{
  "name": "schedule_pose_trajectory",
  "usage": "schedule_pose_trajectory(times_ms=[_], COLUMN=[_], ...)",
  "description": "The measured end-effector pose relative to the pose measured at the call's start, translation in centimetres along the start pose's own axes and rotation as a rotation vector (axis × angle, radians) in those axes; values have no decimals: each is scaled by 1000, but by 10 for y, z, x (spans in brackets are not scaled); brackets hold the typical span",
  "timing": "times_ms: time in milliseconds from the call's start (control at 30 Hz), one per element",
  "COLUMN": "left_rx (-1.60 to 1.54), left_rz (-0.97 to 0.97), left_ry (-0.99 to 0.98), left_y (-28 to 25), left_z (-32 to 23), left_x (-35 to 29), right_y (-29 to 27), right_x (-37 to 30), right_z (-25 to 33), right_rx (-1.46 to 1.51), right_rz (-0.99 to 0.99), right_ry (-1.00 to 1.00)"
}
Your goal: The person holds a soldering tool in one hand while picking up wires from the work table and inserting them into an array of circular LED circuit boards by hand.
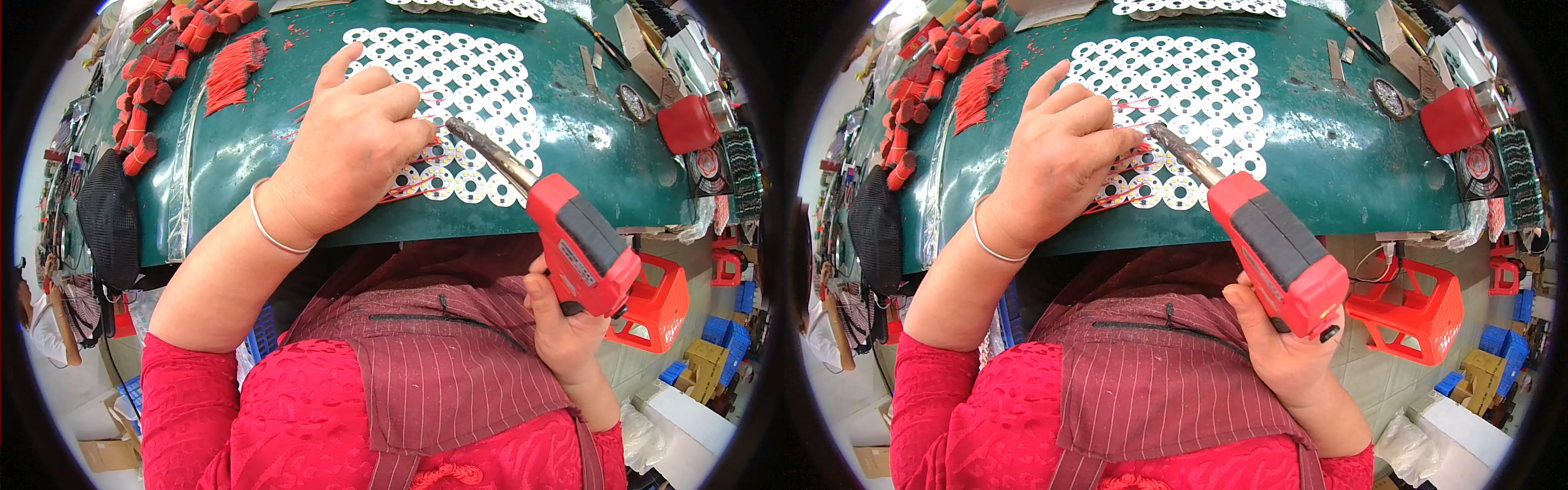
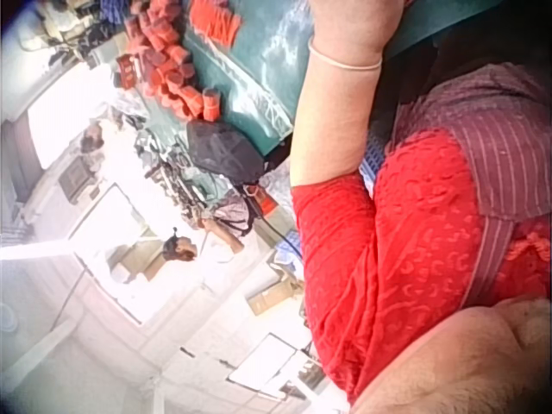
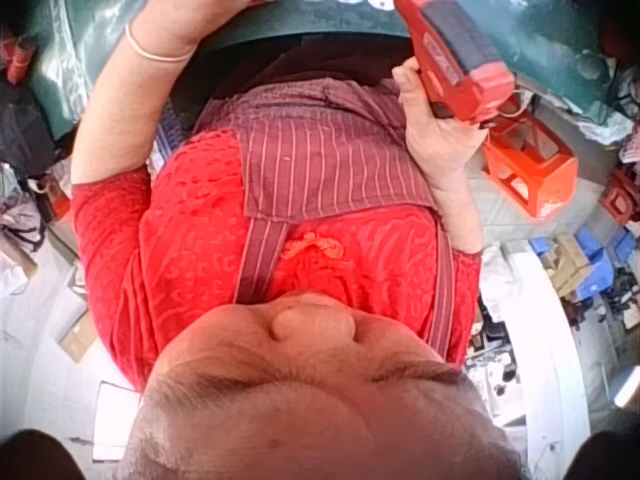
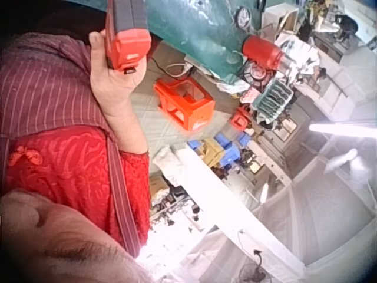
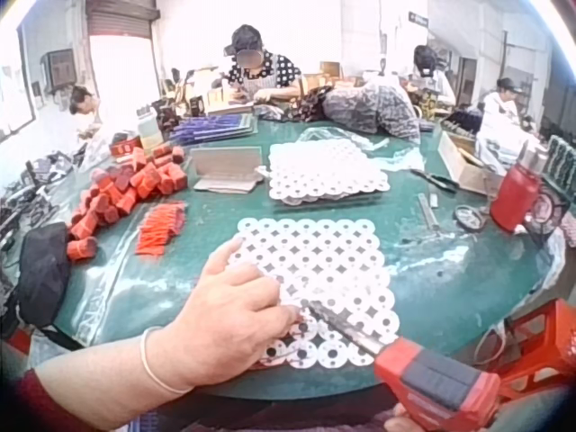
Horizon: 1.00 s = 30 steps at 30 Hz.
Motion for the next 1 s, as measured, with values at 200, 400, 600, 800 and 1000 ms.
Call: schedule_pose_trajectory(times_ms=[200, 400, 600, 800, 1000], left_rx=[2, 17, -13, -32, 50], left_rz=[2, 17, 23, 60, 59], left_ry=[-3, -9, -36, -87, -74], left_y=[0, 0, -2, -14, -44], left_z=[0, 1, 4, 12, 15], left_x=[1, 0, 0, 2, 13], right_y=[0, -2, -4, -7, -16], right_x=[4, 1, -1, -2, -4], right_z=[4, 3, 0, 0, 0], right_rx=[-154, -75, -3, -15, -28], right_rz=[95, 13, -20, -17, -45], right_ry=[-174, -90, -41, -94, -136])
Point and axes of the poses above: each hand's wrist, its own x-axis towards the middle knuckle, its own y-axis out of the palm, z = x × y, the point moved 6 cm from there along x, towards the middle knuckle, and after that the axes turned 12 degrees about -y, right-handed, at the moved point
